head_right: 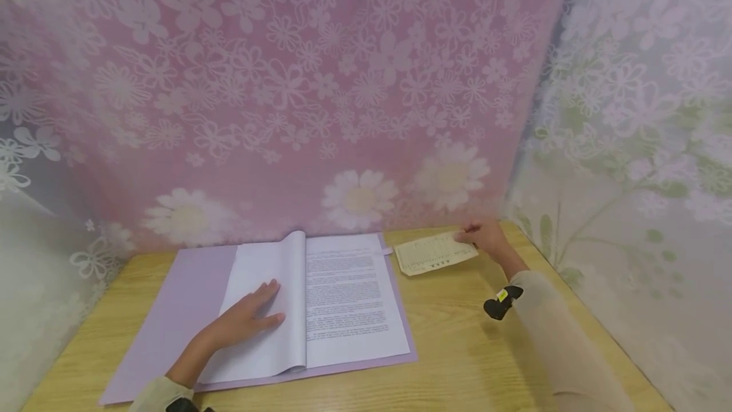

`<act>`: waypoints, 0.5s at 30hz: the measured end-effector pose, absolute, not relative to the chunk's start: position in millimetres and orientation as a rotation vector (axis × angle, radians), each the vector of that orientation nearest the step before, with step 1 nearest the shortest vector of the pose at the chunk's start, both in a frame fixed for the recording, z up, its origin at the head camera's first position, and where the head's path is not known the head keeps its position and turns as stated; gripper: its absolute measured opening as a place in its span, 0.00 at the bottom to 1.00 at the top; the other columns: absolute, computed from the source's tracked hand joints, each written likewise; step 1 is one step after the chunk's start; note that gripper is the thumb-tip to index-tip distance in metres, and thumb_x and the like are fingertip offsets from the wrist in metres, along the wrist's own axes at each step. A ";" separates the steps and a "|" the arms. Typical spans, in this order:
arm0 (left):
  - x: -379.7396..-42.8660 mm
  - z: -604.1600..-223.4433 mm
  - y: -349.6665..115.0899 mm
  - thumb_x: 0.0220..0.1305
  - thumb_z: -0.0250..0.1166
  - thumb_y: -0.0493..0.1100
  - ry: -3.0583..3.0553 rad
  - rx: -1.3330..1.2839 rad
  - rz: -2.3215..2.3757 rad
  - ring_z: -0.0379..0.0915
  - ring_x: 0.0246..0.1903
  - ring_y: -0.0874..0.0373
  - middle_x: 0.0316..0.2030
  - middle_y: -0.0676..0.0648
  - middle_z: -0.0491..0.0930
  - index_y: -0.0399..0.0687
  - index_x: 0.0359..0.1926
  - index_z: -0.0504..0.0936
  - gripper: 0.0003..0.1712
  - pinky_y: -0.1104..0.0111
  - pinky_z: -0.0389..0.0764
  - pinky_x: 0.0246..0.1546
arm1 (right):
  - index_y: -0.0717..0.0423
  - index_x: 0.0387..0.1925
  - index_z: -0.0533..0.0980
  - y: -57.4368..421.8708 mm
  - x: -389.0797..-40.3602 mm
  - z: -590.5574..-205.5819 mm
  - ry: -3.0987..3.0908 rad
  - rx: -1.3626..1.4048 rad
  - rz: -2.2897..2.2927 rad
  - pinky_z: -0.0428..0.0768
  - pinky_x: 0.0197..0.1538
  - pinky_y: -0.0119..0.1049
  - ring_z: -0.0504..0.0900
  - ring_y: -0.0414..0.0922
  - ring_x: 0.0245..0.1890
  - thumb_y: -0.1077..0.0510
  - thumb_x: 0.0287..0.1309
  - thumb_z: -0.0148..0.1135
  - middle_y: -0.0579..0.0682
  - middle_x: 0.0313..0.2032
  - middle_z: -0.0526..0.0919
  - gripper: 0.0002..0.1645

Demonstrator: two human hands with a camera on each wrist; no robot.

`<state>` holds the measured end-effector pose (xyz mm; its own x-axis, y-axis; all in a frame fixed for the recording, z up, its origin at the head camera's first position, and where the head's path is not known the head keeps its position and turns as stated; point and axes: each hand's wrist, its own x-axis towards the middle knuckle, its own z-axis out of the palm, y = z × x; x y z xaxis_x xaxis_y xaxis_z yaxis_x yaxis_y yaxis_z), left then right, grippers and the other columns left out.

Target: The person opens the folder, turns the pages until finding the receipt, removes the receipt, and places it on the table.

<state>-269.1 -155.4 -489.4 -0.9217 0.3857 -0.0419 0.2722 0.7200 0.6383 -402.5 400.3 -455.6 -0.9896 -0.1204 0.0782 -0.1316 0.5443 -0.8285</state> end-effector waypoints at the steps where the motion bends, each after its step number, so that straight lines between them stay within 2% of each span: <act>1: -268.8 -490.1 -155.4 0.71 0.64 0.57 2.749 0.531 0.984 0.42 0.79 0.35 0.78 0.33 0.52 0.32 0.77 0.56 0.48 0.38 0.46 0.78 | 0.74 0.41 0.79 400.8 -402.8 -458.3 -2.752 0.211 1.470 0.73 0.29 0.36 0.66 0.39 0.18 0.62 0.62 0.70 0.41 0.17 0.73 0.16; 4: -268.0 -491.6 -154.8 0.71 0.64 0.58 2.747 0.531 0.988 0.42 0.79 0.35 0.78 0.33 0.52 0.32 0.77 0.56 0.48 0.38 0.45 0.78 | 0.76 0.45 0.80 402.2 -403.4 -465.9 -2.774 0.211 1.381 0.76 0.30 0.33 0.71 0.38 0.21 0.61 0.62 0.71 0.50 0.25 0.82 0.19; 8: -267.4 -491.7 -153.7 0.71 0.64 0.57 2.754 0.541 0.987 0.43 0.79 0.34 0.78 0.33 0.53 0.32 0.77 0.57 0.48 0.38 0.46 0.78 | 0.73 0.44 0.80 399.9 -403.4 -472.3 -2.793 0.175 1.275 0.80 0.31 0.35 0.78 0.40 0.28 0.60 0.62 0.72 0.60 0.35 0.87 0.18; 15: -270.1 -492.7 -155.4 0.71 0.64 0.58 2.768 0.547 0.974 0.43 0.79 0.34 0.78 0.32 0.53 0.31 0.77 0.57 0.48 0.38 0.46 0.78 | 0.69 0.41 0.83 393.2 -405.7 -476.4 -2.794 0.166 1.139 0.80 0.33 0.35 0.80 0.41 0.32 0.60 0.60 0.73 0.63 0.37 0.87 0.14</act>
